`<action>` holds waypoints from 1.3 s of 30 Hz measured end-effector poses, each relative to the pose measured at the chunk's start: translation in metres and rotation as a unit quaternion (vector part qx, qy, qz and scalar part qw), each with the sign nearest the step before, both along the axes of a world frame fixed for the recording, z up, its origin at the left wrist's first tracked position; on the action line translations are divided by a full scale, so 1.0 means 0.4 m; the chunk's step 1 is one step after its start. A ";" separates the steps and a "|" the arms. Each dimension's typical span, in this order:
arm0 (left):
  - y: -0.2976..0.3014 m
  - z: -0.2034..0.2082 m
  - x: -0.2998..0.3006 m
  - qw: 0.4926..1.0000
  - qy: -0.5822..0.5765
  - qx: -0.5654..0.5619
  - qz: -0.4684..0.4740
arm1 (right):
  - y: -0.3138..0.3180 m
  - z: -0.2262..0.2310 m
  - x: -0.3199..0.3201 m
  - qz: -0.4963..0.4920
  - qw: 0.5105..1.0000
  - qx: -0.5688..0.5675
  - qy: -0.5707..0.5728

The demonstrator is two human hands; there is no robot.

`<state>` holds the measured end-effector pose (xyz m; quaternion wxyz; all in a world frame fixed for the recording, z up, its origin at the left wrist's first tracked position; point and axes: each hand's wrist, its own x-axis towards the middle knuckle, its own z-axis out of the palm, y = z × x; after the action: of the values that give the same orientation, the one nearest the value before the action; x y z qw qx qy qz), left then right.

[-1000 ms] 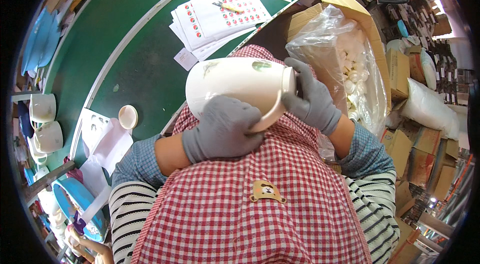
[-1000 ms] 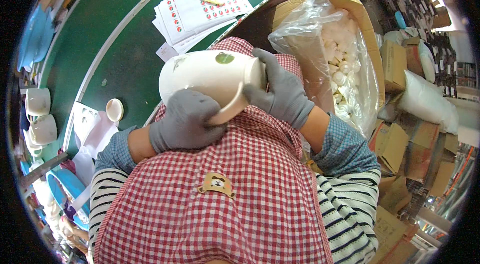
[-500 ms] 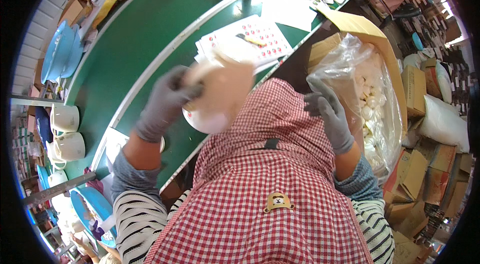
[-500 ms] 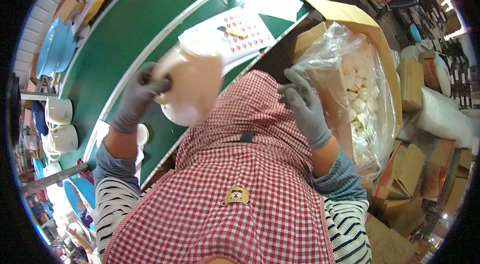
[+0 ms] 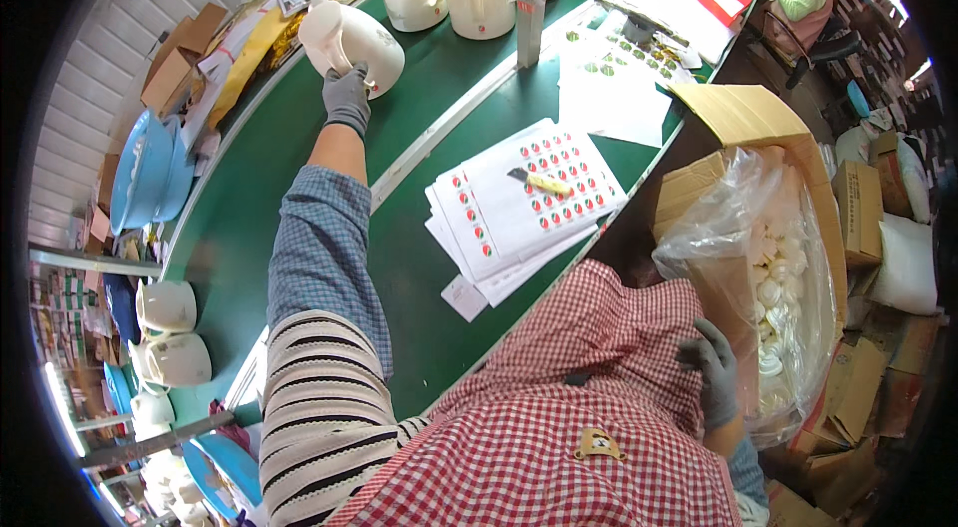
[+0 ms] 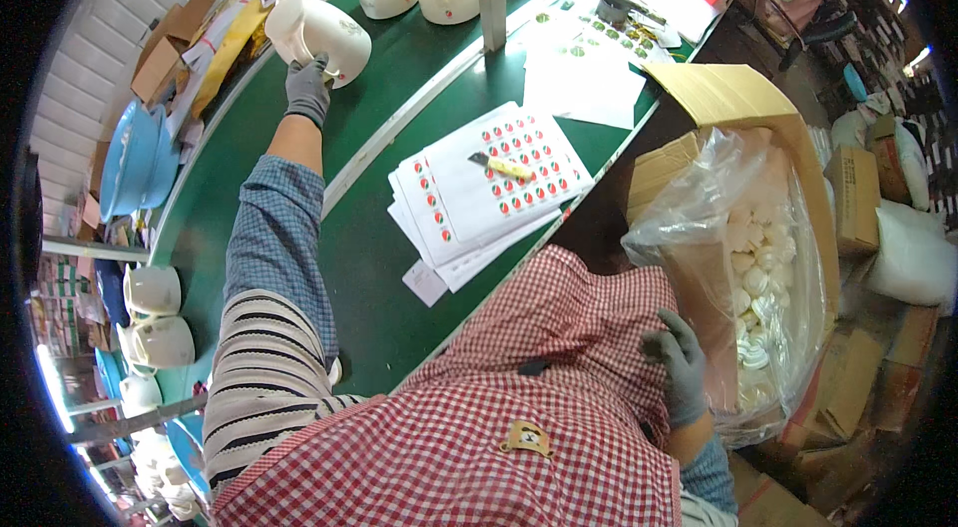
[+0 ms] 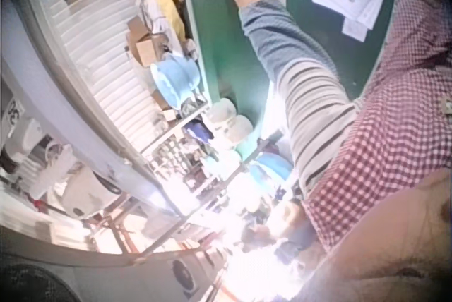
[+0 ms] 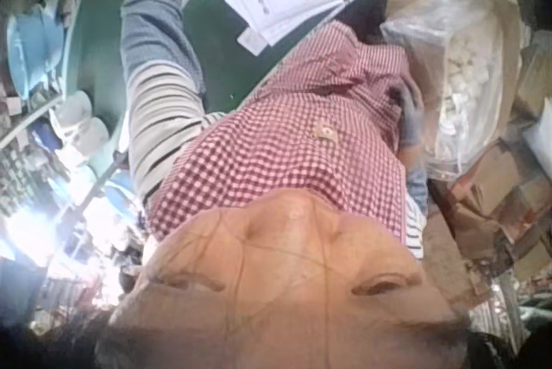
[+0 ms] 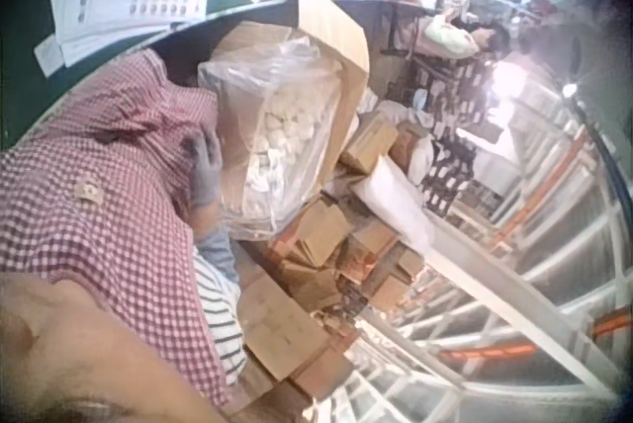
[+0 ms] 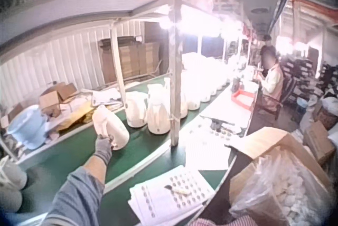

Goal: The person repeatedly picks up white ceramic pitchers, applies a small round sticker to the side of each pitcher, and places the finished pitchers on a green conveyor belt. The person also handles small white ceramic lids, placing them into a plastic bag.

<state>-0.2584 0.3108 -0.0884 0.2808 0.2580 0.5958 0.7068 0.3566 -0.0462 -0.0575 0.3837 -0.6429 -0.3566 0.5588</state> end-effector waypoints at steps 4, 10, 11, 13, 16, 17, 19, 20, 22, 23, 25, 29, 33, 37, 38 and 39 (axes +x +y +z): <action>0.169 -0.051 -0.003 0.996 0.069 -0.036 0.037 | -0.078 0.002 0.078 -0.066 0.996 -0.003 -0.065; 0.334 -0.161 -0.107 0.982 0.139 -0.122 0.046 | -0.185 -0.012 0.133 -0.149 0.984 -0.019 -0.094; 0.345 -0.177 -0.149 0.985 0.130 -0.116 0.009 | -0.194 -0.003 0.132 -0.169 0.980 -0.028 -0.101; 0.339 -0.169 -0.279 0.988 0.097 -0.097 -0.064 | -0.149 -0.016 0.138 -0.189 0.974 -0.042 -0.120; 0.305 -0.173 -0.286 0.989 -0.012 -0.107 -0.099 | -0.099 -0.007 0.170 -0.210 0.964 0.023 -0.163; 0.258 -0.173 -0.312 0.988 -0.053 -0.125 -0.076 | -0.061 0.007 0.204 -0.209 0.957 0.054 -0.192; 0.174 -0.201 -0.265 0.990 0.005 -0.120 -0.077 | -0.012 0.010 0.309 -0.235 0.932 0.120 -0.249; 0.147 -0.178 -0.110 0.985 0.031 -0.118 -0.123 | -0.018 0.001 0.368 -0.270 0.922 0.114 -0.254; -0.025 -0.112 0.076 0.967 0.148 -0.098 -0.181 | 0.004 -0.057 0.495 -0.285 0.924 0.059 -0.247; -0.124 -0.108 0.122 0.947 0.233 -0.084 -0.203 | 0.027 -0.100 0.557 -0.271 0.931 0.007 -0.243; -0.331 -0.146 0.226 0.932 0.250 -0.064 -0.253 | 0.048 -0.224 0.690 -0.137 0.907 -0.111 -0.383; -0.675 -0.189 0.412 0.864 0.405 -0.139 -0.265 | 0.072 -0.372 0.800 0.105 0.840 -0.273 -0.457; -0.864 -0.294 0.420 0.704 0.617 -0.283 -0.210 | 0.095 -0.465 0.855 0.170 0.776 -0.351 -0.497; -0.885 -0.326 0.438 0.608 0.679 -0.361 -0.200 | 0.088 -0.531 0.884 0.138 0.755 -0.362 -0.529; -0.891 -0.338 0.426 0.608 0.687 -0.348 -0.195 | 0.099 -0.544 0.861 0.123 0.747 -0.373 -0.536; -0.893 -0.337 0.427 0.606 0.682 -0.360 -0.196 | 0.112 -0.545 0.835 0.104 0.740 -0.384 -0.542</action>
<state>-0.0875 -0.0464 -0.2232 -0.0047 0.6538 0.7565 -0.0177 0.6906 -0.0015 -0.2757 -0.2145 -0.8891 -0.3244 0.2415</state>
